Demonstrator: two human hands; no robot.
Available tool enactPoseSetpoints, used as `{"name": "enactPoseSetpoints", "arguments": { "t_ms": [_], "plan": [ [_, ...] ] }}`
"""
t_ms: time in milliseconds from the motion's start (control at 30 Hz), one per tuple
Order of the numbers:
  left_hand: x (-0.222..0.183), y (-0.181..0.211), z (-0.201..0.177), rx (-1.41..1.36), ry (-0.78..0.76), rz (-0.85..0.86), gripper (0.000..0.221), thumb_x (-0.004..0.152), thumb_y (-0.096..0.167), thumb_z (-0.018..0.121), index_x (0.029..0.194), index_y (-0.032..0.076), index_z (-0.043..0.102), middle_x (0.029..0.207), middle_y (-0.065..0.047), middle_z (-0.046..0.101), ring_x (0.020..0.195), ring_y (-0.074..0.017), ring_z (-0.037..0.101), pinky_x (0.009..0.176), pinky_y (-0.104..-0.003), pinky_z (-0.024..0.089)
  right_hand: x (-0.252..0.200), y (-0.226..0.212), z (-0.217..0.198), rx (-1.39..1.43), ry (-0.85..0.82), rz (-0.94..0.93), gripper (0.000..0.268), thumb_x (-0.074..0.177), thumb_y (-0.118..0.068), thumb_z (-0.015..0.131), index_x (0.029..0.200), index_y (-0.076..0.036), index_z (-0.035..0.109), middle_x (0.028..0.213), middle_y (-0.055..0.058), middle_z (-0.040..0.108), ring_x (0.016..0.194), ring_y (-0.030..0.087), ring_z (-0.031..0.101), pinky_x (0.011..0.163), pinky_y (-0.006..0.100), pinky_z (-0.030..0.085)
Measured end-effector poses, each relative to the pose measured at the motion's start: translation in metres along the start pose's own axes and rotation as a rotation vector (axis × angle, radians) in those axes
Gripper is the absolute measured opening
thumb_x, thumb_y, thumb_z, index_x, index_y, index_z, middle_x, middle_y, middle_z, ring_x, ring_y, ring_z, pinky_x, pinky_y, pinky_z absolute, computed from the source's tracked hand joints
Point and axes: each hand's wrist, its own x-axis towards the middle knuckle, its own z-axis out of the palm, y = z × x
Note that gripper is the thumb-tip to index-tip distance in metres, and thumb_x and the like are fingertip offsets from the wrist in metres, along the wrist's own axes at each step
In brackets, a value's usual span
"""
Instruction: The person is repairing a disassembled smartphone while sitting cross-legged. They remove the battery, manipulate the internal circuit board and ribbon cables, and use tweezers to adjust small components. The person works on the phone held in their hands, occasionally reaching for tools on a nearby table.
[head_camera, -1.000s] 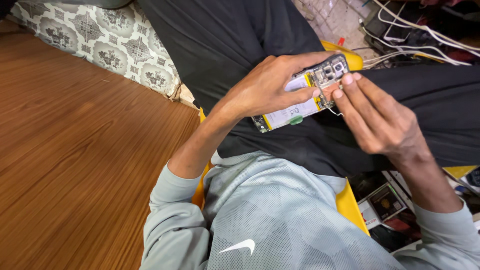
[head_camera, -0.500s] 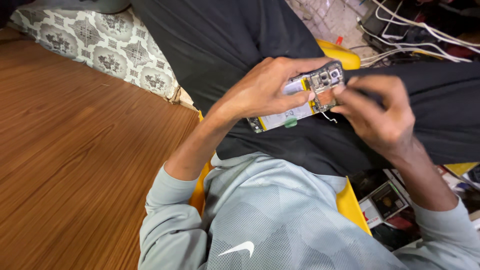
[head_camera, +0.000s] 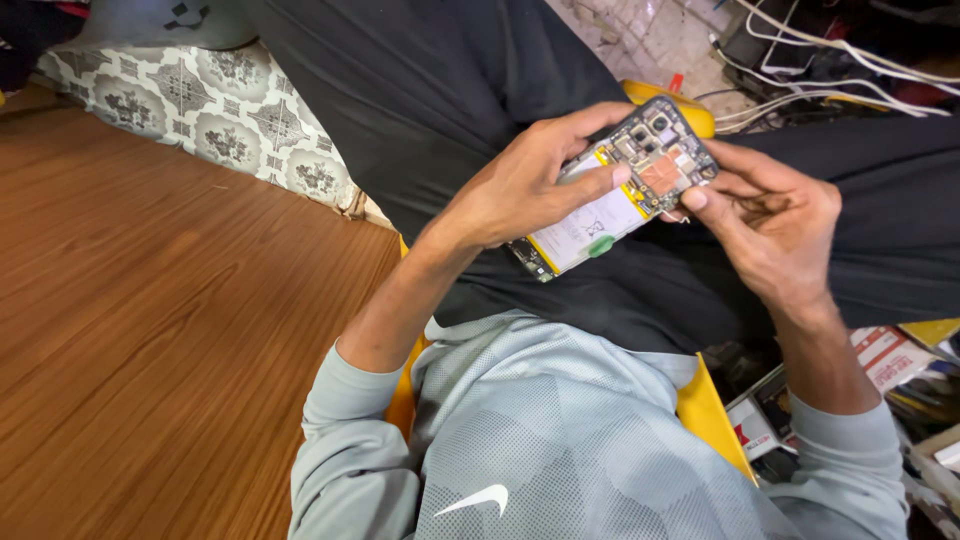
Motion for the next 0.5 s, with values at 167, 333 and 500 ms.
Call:
{"name": "enactPoseSetpoints", "arguments": {
  "t_ms": [167, 333, 500],
  "plan": [
    [0.0, 0.0, 0.006, -0.022, 0.074, 0.024, 0.041, 0.104, 0.012, 0.07, 0.14, 0.0, 0.052, 0.115, -0.007, 0.071, 0.104, -0.0082, 0.066, 0.087, -0.026, 0.058, 0.002, -0.009, -0.001, -0.069, 0.009, 0.01, 0.038, 0.102, 0.007, 0.071, 0.137, 0.015, 0.06, 0.111, 0.021, 0.073, 0.096, 0.019, 0.073, 0.089, 0.03, 0.062],
    [0.001, -0.002, 0.018, -0.183, 0.195, -0.043, 0.041, 0.104, 0.016, 0.067, 0.138, 0.003, 0.049, 0.106, -0.01, 0.073, 0.093, -0.0095, 0.069, 0.079, -0.026, 0.057, 0.015, -0.02, 0.005, 0.011, 0.074, -0.053, 0.036, 0.108, 0.005, 0.067, 0.142, 0.012, 0.059, 0.105, 0.017, 0.072, 0.089, 0.016, 0.072, 0.083, 0.028, 0.063],
    [0.005, -0.013, 0.038, -0.648, 0.278, 0.03, 0.033, 0.115, 0.021, 0.056, 0.138, 0.001, 0.046, 0.105, -0.013, 0.071, 0.1, -0.0136, 0.07, 0.088, -0.03, 0.057, 0.027, -0.037, 0.02, 0.004, 0.267, -0.128, 0.027, 0.108, 0.004, 0.06, 0.135, 0.008, 0.057, 0.121, 0.016, 0.071, 0.105, 0.017, 0.072, 0.084, 0.027, 0.065]
  ]
}}
